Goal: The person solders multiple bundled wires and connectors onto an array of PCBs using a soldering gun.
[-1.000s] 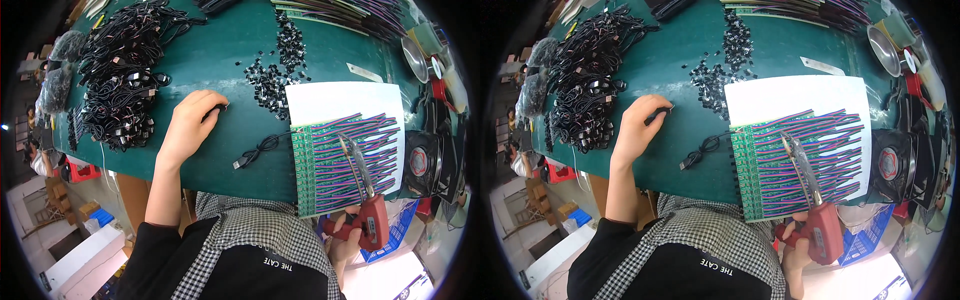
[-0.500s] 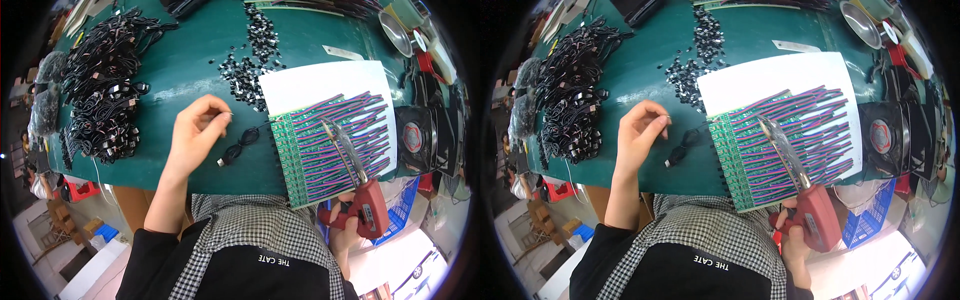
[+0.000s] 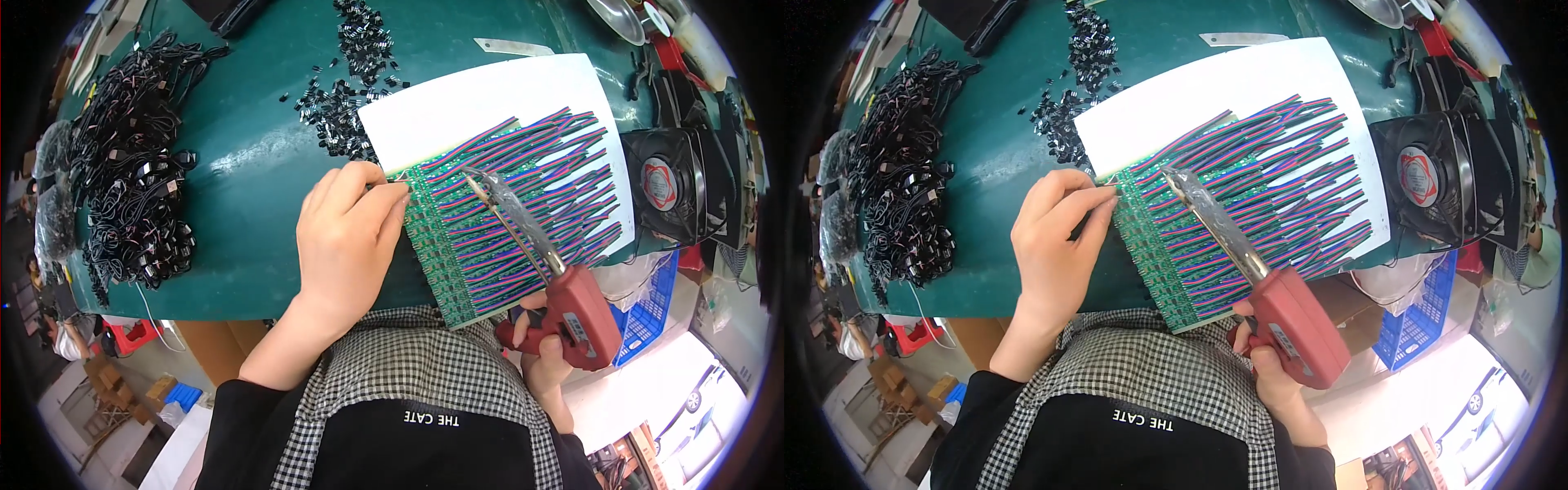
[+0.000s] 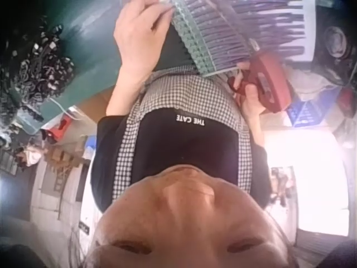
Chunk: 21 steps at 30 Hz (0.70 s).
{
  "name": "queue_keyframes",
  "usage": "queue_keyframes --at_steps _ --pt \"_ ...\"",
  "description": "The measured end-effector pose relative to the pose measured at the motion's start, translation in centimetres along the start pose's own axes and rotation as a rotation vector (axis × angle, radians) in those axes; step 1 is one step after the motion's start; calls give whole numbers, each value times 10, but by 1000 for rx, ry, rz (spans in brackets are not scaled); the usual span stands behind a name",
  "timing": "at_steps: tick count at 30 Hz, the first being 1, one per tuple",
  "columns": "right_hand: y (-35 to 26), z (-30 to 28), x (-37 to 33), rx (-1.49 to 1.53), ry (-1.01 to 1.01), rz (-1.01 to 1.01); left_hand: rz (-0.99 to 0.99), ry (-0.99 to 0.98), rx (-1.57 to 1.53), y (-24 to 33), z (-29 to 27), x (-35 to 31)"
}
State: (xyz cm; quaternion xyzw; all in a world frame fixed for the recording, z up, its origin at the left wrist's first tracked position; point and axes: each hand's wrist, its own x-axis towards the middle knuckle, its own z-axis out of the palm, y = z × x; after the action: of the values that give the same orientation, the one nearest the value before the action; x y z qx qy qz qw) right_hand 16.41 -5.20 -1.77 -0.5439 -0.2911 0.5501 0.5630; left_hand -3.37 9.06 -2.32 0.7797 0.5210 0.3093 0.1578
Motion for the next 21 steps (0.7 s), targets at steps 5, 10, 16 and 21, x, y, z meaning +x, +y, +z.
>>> queue_keyframes --at_steps 5,10,16,21 --pt "0 -2 1 -35 -20 37 72 -26 -47 -7 3 -1" --pt "1 1 3 -38 -10 42 9 -54 -95 -8 2 3" --pt "-3 9 8 -84 -25 29 -33 -17 -61 -7 10 4" --pt "2 6 7 -135 -82 76 -48 -32 -42 -6 9 6"
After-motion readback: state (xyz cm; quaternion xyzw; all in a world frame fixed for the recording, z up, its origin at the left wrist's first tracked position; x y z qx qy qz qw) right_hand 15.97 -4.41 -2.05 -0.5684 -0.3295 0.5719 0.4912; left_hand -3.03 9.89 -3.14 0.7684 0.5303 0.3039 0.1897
